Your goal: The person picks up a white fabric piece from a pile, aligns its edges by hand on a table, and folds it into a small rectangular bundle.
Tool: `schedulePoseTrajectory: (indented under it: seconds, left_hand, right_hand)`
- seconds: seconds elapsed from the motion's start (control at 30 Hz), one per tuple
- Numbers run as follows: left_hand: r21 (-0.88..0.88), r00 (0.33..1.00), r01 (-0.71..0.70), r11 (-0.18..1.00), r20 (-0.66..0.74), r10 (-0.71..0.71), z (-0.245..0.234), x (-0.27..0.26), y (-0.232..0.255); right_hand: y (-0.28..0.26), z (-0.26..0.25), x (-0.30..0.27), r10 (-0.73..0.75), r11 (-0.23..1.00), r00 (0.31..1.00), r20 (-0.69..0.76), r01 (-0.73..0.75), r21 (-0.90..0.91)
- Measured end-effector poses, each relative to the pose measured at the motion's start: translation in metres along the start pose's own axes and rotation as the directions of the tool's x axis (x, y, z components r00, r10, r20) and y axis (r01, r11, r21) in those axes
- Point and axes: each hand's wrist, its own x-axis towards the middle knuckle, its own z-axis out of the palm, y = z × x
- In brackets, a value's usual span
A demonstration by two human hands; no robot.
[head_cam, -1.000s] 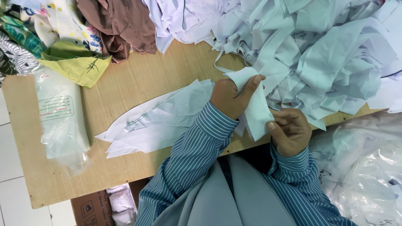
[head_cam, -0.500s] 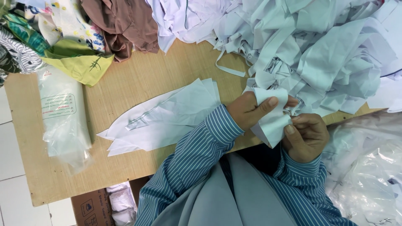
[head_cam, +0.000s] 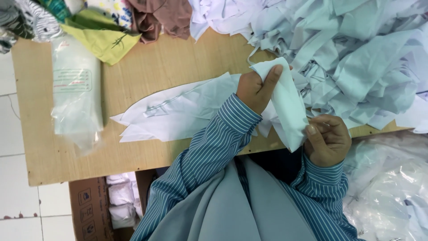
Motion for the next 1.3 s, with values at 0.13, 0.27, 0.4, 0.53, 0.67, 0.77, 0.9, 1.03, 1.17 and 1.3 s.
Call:
schedulePoseTrajectory:
  seconds: [0.13,0.27,0.4,0.53,0.67,0.77,0.9,1.03,1.17,1.3]
  left_hand:
    - [0.033,0.991,0.076,0.997,-0.109,-0.072,-0.035,-0.003,-0.024]
    - [-0.354,0.95,0.171,0.919,-0.187,-0.249,-0.089,-0.013,-0.009]
    - [-0.063,0.899,0.106,0.992,-0.421,-0.123,-0.158,-0.037,-0.019]
    - [-0.077,0.832,0.182,0.98,-0.519,-0.196,-0.21,-0.072,-0.029]
    - [0.228,0.817,0.164,0.96,-0.576,-0.002,-0.25,-0.103,-0.044]
    - [0.433,0.799,0.153,0.888,-0.583,0.147,-0.27,-0.121,-0.052]
    - [0.681,0.765,0.207,0.702,-0.56,0.317,-0.29,-0.143,-0.079]
    - [0.76,0.758,0.23,0.608,-0.531,0.377,-0.295,-0.151,-0.09]
    - [0.72,0.732,0.454,0.525,-0.637,0.24,-0.293,-0.158,-0.112]
    - [0.716,0.758,0.5,0.486,-0.634,0.155,-0.292,-0.155,-0.113]
  right_hand:
    - [-0.037,0.028,0.008,0.248,0.95,0.967,0.054,-0.232,-0.21]
    - [-0.035,0.037,0.008,0.443,0.884,0.874,0.199,-0.389,-0.257]
    - [-0.043,0.063,0.017,0.532,0.816,0.791,0.304,-0.381,-0.436]
    - [-0.045,0.076,0.02,0.523,0.818,0.773,0.358,-0.338,-0.466]
    - [-0.025,0.063,0.02,0.538,0.788,0.793,0.285,-0.353,-0.505]
    - [-0.014,0.059,0.028,0.508,0.809,0.806,0.303,-0.326,-0.489]
    - [-0.008,0.061,0.044,0.501,0.819,0.814,0.295,-0.336,-0.465]
    - [-0.015,0.084,0.061,0.469,0.776,0.835,0.287,-0.234,-0.586]
    - [-0.002,0.09,0.066,0.431,0.68,0.854,0.29,-0.097,-0.727]
    - [0.012,0.087,0.062,0.369,0.618,0.875,0.314,0.022,-0.786]
